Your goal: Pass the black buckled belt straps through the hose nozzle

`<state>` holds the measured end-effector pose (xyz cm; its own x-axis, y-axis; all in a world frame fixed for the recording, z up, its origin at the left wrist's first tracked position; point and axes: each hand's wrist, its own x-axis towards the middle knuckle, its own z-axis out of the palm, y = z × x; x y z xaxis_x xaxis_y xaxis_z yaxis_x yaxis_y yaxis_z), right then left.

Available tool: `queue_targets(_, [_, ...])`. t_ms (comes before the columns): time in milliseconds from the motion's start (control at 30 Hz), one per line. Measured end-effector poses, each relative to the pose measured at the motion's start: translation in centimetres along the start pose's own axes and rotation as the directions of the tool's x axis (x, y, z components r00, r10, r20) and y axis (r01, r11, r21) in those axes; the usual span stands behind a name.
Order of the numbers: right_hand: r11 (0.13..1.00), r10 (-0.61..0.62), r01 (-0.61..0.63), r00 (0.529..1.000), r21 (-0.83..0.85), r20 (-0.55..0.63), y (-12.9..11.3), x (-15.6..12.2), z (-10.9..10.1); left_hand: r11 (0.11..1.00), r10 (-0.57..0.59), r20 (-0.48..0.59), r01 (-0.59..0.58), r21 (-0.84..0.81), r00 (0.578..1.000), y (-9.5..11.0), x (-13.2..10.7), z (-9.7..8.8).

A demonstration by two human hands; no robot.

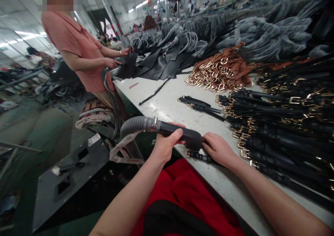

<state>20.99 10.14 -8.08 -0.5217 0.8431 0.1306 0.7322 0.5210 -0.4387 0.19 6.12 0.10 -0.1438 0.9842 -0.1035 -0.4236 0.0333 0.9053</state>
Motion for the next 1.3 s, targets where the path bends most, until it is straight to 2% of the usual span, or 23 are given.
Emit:
queue_targets(100, [1.000,-0.002,0.002,1.000,0.017,0.006,-0.1,0.0,-0.1,0.999,-0.034,-0.013,0.034,-0.014,0.999,0.4,0.0,-0.6])
queue_targets(233, [1.000,-0.007,0.007,1.000,0.025,-0.007,-0.1,0.0,0.0,0.999,0.027,-0.101,-0.032,-0.042,0.995,0.9,0.0,-1.9])
queue_targets(300, [1.000,-0.006,0.006,1.000,0.024,-0.007,0.0,0.0,0.1,0.997,0.039,-0.114,-0.046,-0.059,0.993,0.4,0.1,-1.6])
queue_targets(400, [1.000,0.001,-0.001,1.000,0.018,-0.010,0.0,0.0,0.2,0.997,-0.013,-0.069,0.008,-0.077,0.998,-0.5,0.3,-0.7])
queue_targets(467, [1.000,0.000,0.000,1.000,0.010,-0.015,0.0,0.0,0.2,0.995,-0.041,-0.055,0.036,-0.090,0.998,-0.6,0.5,-0.8])
queue_targets(533, [1.000,-0.010,0.010,1.000,0.011,-0.017,0.0,0.0,0.3,0.995,-0.023,-0.091,0.014,-0.103,0.996,-0.1,0.5,-1.9])
queue_targets(667, [1.000,-0.007,0.007,1.000,0.022,-0.029,0.1,0.0,0.4,0.991,0.038,-0.219,-0.066,-0.119,0.975,1.7,-0.3,-5.2])
queue_targets(733, [1.000,0.002,-0.001,0.999,0.027,-0.032,0.2,0.0,0.5,0.985,0.049,-0.255,-0.088,-0.147,0.966,2.1,-1.0,-6.0])
queue_targets(800, [0.999,0.003,-0.002,1.000,0.033,-0.027,0.2,0.1,0.6,0.979,0.055,-0.259,-0.103,-0.177,0.964,1.7,-1.7,-5.6])
queue_targets(867, [0.999,0.000,0.001,1.000,0.034,-0.020,0.1,0.1,0.6,0.977,0.050,-0.226,-0.095,-0.190,0.973,0.9,-1.9,-4.4])
queue_targets(967, [1.000,-0.005,0.005,1.000,0.027,-0.013,-0.1,0.1,0.6,0.978,0.006,-0.189,-0.045,-0.204,0.982,-0.2,-1.3,-2.6])
queue_targets(1033, [1.000,-0.009,0.009,1.000,0.027,-0.008,-0.1,-0.2,0.6,0.973,-0.011,-0.201,-0.036,-0.229,0.979,0.0,-0.6,-2.4])
queue_targets(1100, [0.999,-0.012,0.012,1.000,0.030,-0.005,0.0,-0.4,0.4,0.965,0.000,-0.220,-0.058,-0.257,0.976,0.8,-0.4,-3.2])
queue_targets(1200, [1.000,-0.020,0.021,0.998,-0.011,0.052,0.2,-0.1,-0.6,0.954,0.024,-0.283,-0.107,-0.281,0.959,2.4,-0.9,-5.5])
queue_targets(1300, [0.996,0.002,0.003,0.998,-0.085,0.057,0.2,2.0,-2.0,0.951,-0.003,-0.332,-0.100,-0.293,0.943,3.3,-2.0,-7.0])
